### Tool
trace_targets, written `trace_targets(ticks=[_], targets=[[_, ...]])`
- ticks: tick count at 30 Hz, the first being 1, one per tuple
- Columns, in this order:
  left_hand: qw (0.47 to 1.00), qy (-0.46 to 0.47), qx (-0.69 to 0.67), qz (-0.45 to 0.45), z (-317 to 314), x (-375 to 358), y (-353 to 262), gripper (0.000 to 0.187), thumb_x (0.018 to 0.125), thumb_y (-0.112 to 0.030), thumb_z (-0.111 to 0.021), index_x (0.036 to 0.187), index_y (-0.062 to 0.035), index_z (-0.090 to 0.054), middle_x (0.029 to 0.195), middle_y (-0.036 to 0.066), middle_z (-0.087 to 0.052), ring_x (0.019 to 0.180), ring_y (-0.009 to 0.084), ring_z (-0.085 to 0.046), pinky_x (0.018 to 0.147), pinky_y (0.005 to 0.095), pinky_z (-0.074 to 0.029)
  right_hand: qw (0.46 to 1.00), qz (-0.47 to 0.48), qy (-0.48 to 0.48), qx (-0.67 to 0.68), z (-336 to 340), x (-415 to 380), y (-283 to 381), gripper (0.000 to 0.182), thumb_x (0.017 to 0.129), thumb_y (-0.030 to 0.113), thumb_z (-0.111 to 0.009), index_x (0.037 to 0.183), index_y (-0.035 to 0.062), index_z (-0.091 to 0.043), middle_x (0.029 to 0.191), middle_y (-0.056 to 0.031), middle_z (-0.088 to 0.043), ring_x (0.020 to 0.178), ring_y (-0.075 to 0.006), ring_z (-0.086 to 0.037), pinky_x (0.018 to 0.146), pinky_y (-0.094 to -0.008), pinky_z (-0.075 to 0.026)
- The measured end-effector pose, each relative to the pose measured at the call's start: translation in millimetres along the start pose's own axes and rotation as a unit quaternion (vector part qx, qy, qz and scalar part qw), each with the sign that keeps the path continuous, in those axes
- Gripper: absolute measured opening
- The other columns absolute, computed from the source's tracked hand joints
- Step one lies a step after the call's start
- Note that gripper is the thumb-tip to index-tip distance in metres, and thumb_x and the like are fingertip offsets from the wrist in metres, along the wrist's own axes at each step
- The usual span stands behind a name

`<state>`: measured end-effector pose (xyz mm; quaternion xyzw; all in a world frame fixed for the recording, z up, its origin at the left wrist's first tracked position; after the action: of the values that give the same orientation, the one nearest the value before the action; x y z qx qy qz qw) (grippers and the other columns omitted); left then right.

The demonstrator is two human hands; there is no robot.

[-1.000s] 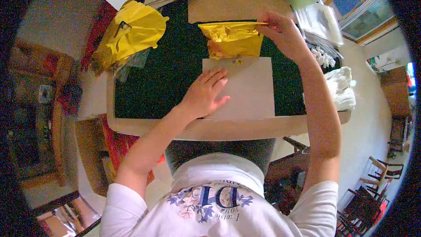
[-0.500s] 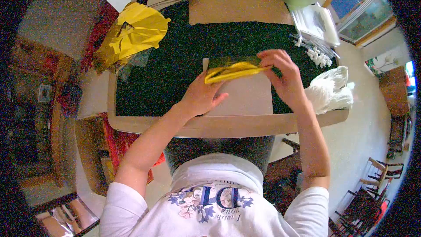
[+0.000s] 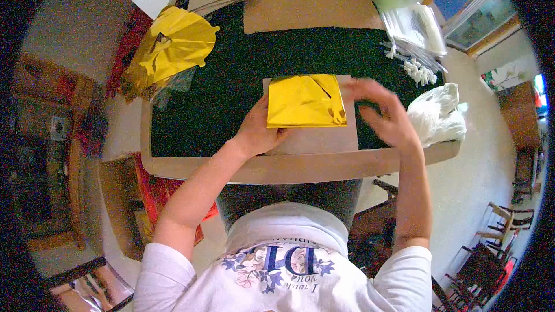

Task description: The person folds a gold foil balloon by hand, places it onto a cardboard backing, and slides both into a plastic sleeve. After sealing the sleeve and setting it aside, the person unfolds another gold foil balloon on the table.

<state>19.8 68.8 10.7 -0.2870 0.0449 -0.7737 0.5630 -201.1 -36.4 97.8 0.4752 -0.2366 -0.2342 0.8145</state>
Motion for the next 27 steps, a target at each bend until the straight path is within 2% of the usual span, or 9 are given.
trace_targets(ticks=[1,3,6,8,12,16,21,24,27], targets=[[1.0,0.011,-0.004,0.007,-2.2,-1.0,0.9,0.044,0.082,-0.023,-0.064,0.124,-0.0133,-0.055,0.127,0.012,-0.055,0.121,0.0353,-0.048,0.105,0.0436,-0.04,0.999,0.013,-0.03,-0.037,3.4,16.3,3.3,0.035,0.078,-0.009,-0.051,0.11,0.0002,-0.063,0.123,-0.0129,-0.061,0.122,-0.0265,-0.052,0.107,-0.0367,-0.035],[0.999,0.032,-0.011,0.018,-4.1,-0.6,3.0,0.047,0.083,-0.023,-0.066,0.127,-0.0123,-0.052,0.13,0.014,-0.053,0.124,0.037,-0.046,0.106,0.0455,-0.038,0.993,0.041,-0.053,-0.095,0.1,50.8,-12.3,0.027,0.086,-0.002,-0.054,0.111,0.0014,-0.064,0.12,-0.0141,-0.063,0.116,-0.0263,-0.057,0.101,-0.034,-0.042],[0.999,0.031,-0.037,0.019,0.8,1.1,1.1,0.048,0.082,-0.022,-0.066,0.127,-0.0124,-0.052,0.129,0.014,-0.053,0.125,0.0371,-0.045,0.106,0.0454,-0.039,0.989,0.008,-0.016,-0.15,-29.4,82.2,-27.7,0.027,0.093,0.009,-0.052,0.117,0.0033,-0.063,0.125,-0.0129,-0.06,0.116,-0.0278,-0.057,0.1,-0.0337,-0.044],[0.999,0.028,-0.032,0.025,-1.4,-0.3,1.9,0.048,0.082,-0.022,-0.067,0.127,-0.013,-0.052,0.129,0.014,-0.053,0.125,0.0369,-0.045,0.106,0.0453,-0.039,0.978,0.03,-0.005,-0.209,-45.0,85.8,-36.4,0.03,0.094,0.011,-0.053,0.122,0.0075,-0.062,0.127,-0.0133,-0.06,0.115,-0.03,-0.057,0.099,-0.0353,-0.045],[0.999,0.03,-0.019,0.011,0.9,-0.8,1.1,0.051,0.077,-0.021,-0.067,0.126,-0.012,-0.053,0.129,0.013,-0.054,0.125,0.0347,-0.045,0.108,0.0452,-0.036,0.952,0.092,0.033,-0.289,-58.0,75.4,-52.5,0.031,0.094,0.014,-0.053,0.123,0.0058,-0.061,0.127,-0.0135,-0.059,0.12,-0.0302,-0.054,0.104,-0.0378,-0.042],[0.999,0.042,0.03,-0.018,6.4,-0.2,-3.8,0.052,0.078,-0.021,-0.068,0.126,-0.0096,-0.052,0.128,0.015,-0.053,0.125,0.0355,-0.045,0.11,0.0448,-0.035,0.954,0.093,0.038,-0.284,-59.6,64.9,-56.5,0.034,0.093,0.015,-0.055,0.126,0.0071,-0.059,0.131,-0.012,-0.057,0.127,-0.028,-0.048,0.112,-0.0446,-0.031],[0.998,0.054,0.03,-0.026,-3.6,-1.0,3.7,0.057,0.073,-0.018,-0.069,0.127,-0.0104,-0.051,0.131,0.015,-0.051,0.129,0.0369,-0.041,0.11,0.0458,-0.034,0.947,0.102,0.032,-0.301,-63.1,59.7,-60.3,0.035,0.093,0.014,-0.054,0.127,0.0091,-0.058,0.135,-0.0111,-0.054,0.132,-0.0263,-0.044,0.114,-0.0469,-0.025],[0.999,0.03,-0.03,0.008,9.8,-5.6,6.3,0.045,0.074,-0.006,-0.064,0.118,-0.0075,-0.056,0.125,0.016,-0.055,0.124,0.0354,-0.047,0.105,0.044,-0.04,0.946,0.108,0.033,-0.304,-63.8,58.1,-62.5,0.035,0.094,0.015,-0.052,0.128,0.0102,-0.057,0.136,-0.0102,-0.053,0.132,-0.0271,-0.043,0.113,-0.0493,-0.025],[1.0,-0.008,-0.001,0.029,22.2,-11.5,20.7,0.032,0.074,0.005,-0.058,0.106,-0.0032,-0.06,0.117,0.018,-0.06,0.117,0.0351,-0.053,0.099,0.0419,-0.045,0.943,0.116,0.03,-0.31,-63.3,58.4,-64.0,0.035,0.094,0.016,-0.051,0.128,0.0106,-0.057,0.137,-0.0099,-0.052,0.132,-0.0277,-0.043,0.113,-0.0502,-0.026]])
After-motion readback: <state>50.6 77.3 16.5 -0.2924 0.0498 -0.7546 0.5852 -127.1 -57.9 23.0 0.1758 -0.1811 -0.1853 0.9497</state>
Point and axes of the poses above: each hand's wrist, its own x-axis towards the middle knuckle, its own z-axis out of the back of the hand, y = z × x, the point moved 4 cm from there along x, towards the middle knuckle
